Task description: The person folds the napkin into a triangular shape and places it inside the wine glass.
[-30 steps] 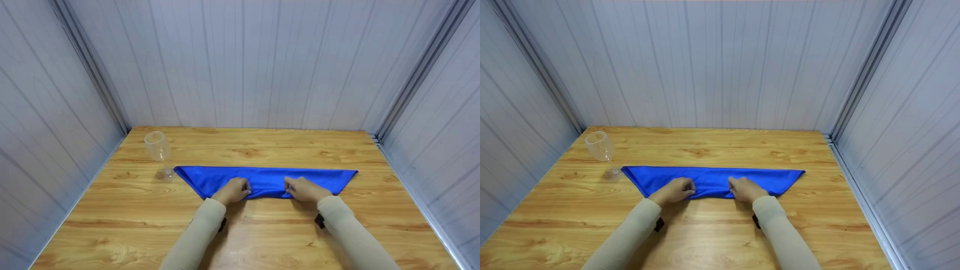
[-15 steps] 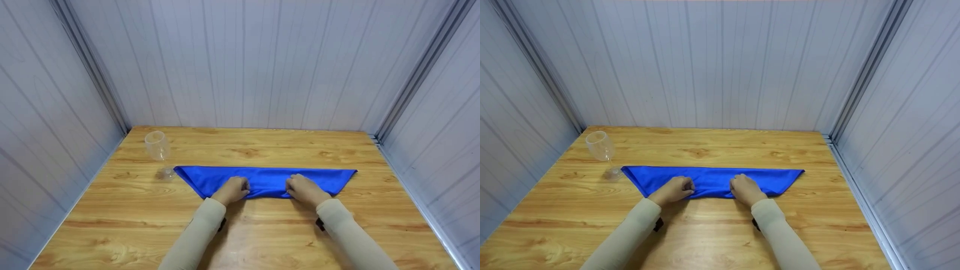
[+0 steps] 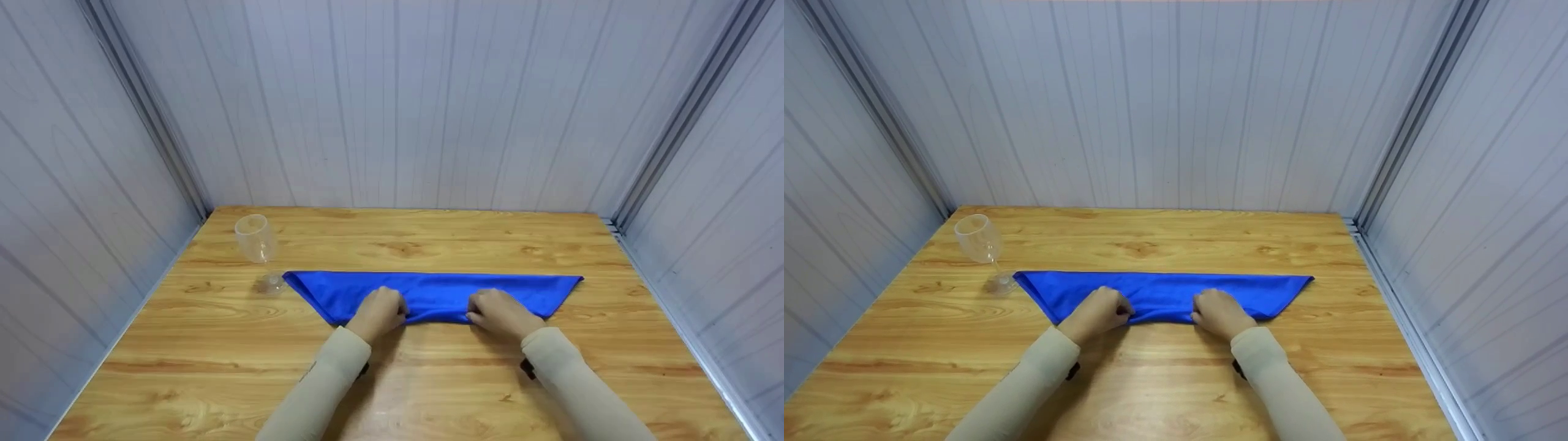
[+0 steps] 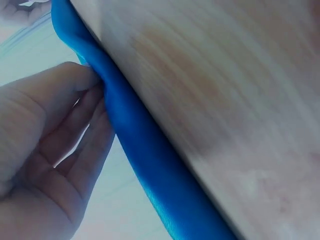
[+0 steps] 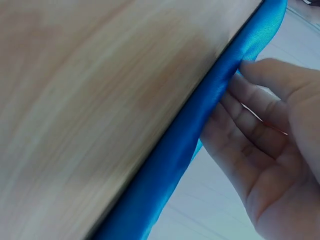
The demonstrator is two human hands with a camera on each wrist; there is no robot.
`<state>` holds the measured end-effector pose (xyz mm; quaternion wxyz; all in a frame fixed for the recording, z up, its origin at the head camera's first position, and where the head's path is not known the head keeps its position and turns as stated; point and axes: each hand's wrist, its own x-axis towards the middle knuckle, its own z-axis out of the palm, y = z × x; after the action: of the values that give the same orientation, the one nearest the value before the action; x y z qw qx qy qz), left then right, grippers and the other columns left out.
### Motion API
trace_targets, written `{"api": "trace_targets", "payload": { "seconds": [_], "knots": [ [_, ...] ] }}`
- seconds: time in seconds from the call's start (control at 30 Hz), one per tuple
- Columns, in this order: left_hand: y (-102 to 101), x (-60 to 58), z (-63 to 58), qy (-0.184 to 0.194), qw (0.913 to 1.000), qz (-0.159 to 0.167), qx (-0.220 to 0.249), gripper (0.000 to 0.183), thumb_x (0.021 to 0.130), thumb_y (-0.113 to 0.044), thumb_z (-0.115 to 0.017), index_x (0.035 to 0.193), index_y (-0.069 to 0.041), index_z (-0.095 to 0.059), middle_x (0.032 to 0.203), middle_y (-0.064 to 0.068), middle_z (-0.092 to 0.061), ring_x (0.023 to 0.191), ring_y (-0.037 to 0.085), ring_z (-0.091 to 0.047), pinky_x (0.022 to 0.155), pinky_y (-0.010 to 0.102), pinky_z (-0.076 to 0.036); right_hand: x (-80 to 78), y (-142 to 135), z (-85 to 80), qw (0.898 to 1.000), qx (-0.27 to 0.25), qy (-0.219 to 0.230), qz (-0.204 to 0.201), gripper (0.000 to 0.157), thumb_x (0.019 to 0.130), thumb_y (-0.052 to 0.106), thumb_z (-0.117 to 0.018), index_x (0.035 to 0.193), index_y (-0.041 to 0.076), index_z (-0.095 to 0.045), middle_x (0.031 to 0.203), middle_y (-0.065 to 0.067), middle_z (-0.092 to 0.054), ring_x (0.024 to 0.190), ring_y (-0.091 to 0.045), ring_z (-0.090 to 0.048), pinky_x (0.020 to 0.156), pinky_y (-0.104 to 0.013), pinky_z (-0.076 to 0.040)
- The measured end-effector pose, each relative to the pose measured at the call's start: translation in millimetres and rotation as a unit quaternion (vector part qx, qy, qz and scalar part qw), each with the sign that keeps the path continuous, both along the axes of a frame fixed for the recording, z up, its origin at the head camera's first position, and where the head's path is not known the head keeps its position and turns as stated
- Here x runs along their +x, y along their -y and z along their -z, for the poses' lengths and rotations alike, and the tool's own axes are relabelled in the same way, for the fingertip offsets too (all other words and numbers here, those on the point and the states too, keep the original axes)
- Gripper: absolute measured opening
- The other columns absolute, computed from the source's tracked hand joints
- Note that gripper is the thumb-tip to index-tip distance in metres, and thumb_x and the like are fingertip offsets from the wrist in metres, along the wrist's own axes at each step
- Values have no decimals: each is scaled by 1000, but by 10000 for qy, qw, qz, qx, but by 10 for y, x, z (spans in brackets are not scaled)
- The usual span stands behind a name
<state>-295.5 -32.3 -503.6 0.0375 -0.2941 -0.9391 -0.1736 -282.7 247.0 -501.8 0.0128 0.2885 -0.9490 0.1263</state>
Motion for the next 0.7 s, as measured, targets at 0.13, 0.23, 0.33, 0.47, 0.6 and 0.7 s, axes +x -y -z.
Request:
{"api": "trace_targets", "payload": {
  "seconds": [0.13, 0.23, 0.33, 0.47, 0.6, 0.7],
  "knots": [
    [13, 44, -26, 255, 9996, 99, -27, 10, 84, -20, -81, 77, -12, -81, 74, -4, -73, 68, 8, -63, 66, 30, -54, 34, -21, 1, 9999, -40, 91, 38, 9, 95, 18, -70, 89, 12, -71, 87, 0, -64, 81, -21, -65, 72, -38, -54],
    [26, 63, -34, 365, 9992, 169, -35, 17, 81, -26, -85, 91, -11, -83, 88, -1, -76, 83, 15, -70, 75, 32, -56, 62, -32, -1, 10000, -12, 78, 14, 9, 95, 20, -70, 90, 12, -71, 88, 0, -65, 83, -21, -64, 73, -39, -54],
    [49, 77, -26, 266, 9993, 275, 12, 18, 80, -22, -87, 94, -11, -83, 91, 0, -76, 90, 18, -71, 80, 35, -56, 88, -39, -4, 10000, 6, 25, -78, 9, 95, 20, -71, 91, 11, -71, 88, -1, -65, 83, -21, -65, 74, -40, -54],
    [82, 128, -25, 243, 9989, 373, 151, 17, 79, -16, -87, 93, -10, -82, 90, -1, -76, 90, 17, -71, 81, 34, -56, 134, -52, -7, 9999, -32, 34, -152, 10, 95, 21, -71, 91, 12, -71, 87, 0, -65, 82, -20, -65, 73, -39, -55],
    [93, 191, -41, 335, 9983, 454, 168, 19, 76, -16, -89, 93, -10, -82, 91, -1, -76, 91, 17, -70, 81, 33, -56, 195, -67, -22, 9997, -37, 191, -143, 10, 95, 23, -70, 91, 14, -71, 87, 2, -65, 83, -19, -64, 74, -38, -54],
    [90, 229, -53, 372, 9980, 495, 102, 21, 75, -18, -90, 93, -10, -82, 91, -1, -76, 90, 16, -70, 80, 32, -56, 233, -68, -27, 9995, -67, 261, -169, 9, 95, 22, -71, 91, 14, -71, 87, 3, -65, 84, -18, -64, 74, -38, -54]
  ]
}}
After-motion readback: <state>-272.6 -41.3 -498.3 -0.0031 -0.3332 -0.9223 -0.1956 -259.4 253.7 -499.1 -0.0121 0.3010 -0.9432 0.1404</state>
